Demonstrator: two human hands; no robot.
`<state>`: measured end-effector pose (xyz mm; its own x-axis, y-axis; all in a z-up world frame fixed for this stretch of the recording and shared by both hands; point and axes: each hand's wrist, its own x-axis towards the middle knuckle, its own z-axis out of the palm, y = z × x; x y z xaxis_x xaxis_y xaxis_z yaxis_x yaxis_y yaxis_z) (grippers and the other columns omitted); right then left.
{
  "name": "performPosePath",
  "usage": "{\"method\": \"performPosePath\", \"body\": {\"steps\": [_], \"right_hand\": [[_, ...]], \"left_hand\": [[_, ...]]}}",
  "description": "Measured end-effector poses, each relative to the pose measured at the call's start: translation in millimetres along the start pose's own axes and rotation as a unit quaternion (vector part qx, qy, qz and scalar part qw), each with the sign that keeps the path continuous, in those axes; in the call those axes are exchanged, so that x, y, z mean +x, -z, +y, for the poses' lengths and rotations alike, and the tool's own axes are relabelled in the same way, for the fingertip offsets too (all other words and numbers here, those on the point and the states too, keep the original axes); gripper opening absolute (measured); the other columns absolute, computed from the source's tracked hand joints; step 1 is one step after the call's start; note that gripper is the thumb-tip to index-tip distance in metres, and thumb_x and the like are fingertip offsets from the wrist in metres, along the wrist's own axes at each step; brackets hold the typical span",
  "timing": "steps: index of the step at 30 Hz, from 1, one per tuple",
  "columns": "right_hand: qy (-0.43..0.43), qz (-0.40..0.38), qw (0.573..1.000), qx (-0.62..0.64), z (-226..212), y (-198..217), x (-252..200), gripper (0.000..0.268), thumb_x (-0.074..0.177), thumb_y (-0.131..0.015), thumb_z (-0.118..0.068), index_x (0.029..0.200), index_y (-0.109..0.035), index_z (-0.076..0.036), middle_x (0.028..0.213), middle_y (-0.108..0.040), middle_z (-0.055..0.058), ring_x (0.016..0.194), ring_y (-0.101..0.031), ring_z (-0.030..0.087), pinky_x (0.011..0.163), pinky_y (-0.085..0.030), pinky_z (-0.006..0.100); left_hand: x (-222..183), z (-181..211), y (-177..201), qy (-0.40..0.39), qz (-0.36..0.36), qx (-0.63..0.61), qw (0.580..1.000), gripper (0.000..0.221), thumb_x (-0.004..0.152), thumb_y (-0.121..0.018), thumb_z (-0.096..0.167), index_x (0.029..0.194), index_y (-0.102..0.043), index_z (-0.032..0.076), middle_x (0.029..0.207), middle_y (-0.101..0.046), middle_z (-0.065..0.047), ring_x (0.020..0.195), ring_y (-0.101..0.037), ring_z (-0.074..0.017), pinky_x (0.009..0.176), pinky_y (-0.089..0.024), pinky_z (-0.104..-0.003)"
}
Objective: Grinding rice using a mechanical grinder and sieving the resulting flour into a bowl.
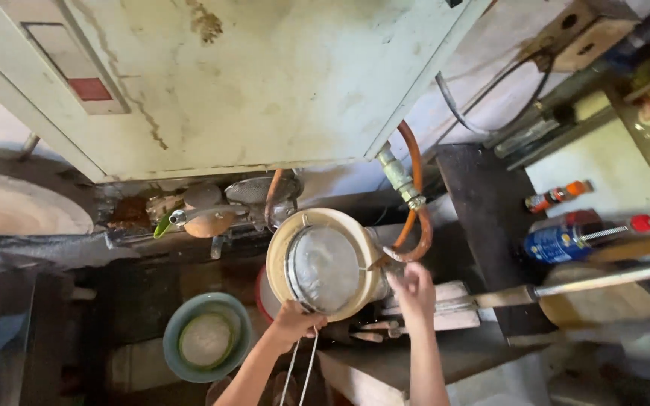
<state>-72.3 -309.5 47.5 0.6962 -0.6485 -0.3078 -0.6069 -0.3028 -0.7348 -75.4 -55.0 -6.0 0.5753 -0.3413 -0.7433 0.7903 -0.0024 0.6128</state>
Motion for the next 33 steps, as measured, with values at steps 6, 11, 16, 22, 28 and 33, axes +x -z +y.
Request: {"method": "performPosePath", "body": {"steps": [6,11,16,22,28,33], "right_hand": [[0.017,-0.056,0.997,0.055,-12,-36,47,0.020,0.083,-0.075,-0.017,0.100,-0.069,-0.008,0.069,-0.069,0.007,0.048,-0.060,0.014,0.057,-0.051,0.029],[0.090,-0.121,0.935,0.320,11,-28,32,0.021,0.084,-0.074,-0.003,0.101,-0.063,0.003,0.065,-0.063,0.012,0.048,-0.058,0.016,0.050,-0.055,0.032],[0.159,-0.099,0.899,0.396,14,-41,22,0.022,0.087,-0.072,-0.003,0.103,-0.057,-0.003,0.078,-0.064,0.011,0.051,-0.060,0.016,0.054,-0.058,0.031],[0.092,-0.080,0.911,0.393,-7,-48,-21,0.027,0.083,-0.076,-0.005,0.100,-0.055,-0.004,0.080,-0.063,0.012,0.050,-0.059,0.017,0.051,-0.056,0.032],[0.126,-0.031,0.914,0.385,-17,-58,-27,0.020,0.087,-0.075,-0.006,0.096,-0.057,-0.006,0.087,-0.064,0.008,0.059,-0.066,0.020,0.058,-0.061,0.030],[0.132,-0.070,0.908,0.392,-13,-56,-26,0.021,0.087,-0.073,-0.003,0.096,-0.054,-0.004,0.078,-0.064,0.013,0.049,-0.061,0.017,0.049,-0.058,0.029]], "left_hand": [[13,-5,4,0.054,-0.034,-0.043,0.997,0.009,0.086,-0.077,-0.004,0.090,-0.071,-0.011,0.074,-0.071,-0.020,0.063,-0.066,-0.0243,0.057,-0.058,-0.034],[16,-4,3,0.039,-0.062,-0.038,0.997,0.005,0.088,-0.072,-0.007,0.085,-0.069,-0.011,0.073,-0.070,-0.020,0.061,-0.065,-0.0245,0.058,-0.057,-0.035],[10,4,2,0.035,-0.080,-0.046,0.995,0.010,0.088,-0.072,-0.006,0.095,-0.069,-0.012,0.077,-0.071,-0.021,0.065,-0.067,-0.0257,0.060,-0.059,-0.035],[26,-8,5,0.019,-0.099,-0.056,0.993,0.011,0.087,-0.075,-0.004,0.080,-0.069,-0.011,0.074,-0.071,-0.021,0.064,-0.069,-0.0257,0.061,-0.061,-0.036],[35,-16,11,0.040,-0.091,-0.078,0.992,0.020,0.086,-0.073,-0.007,0.103,-0.065,-0.013,0.082,-0.073,-0.025,0.070,-0.073,-0.0288,0.062,-0.064,-0.041],[20,-2,13,0.066,-0.073,-0.042,0.994,0.010,0.089,-0.072,-0.009,0.088,-0.062,-0.013,0.077,-0.072,-0.023,0.065,-0.071,-0.0262,0.062,-0.065,-0.038]]}}
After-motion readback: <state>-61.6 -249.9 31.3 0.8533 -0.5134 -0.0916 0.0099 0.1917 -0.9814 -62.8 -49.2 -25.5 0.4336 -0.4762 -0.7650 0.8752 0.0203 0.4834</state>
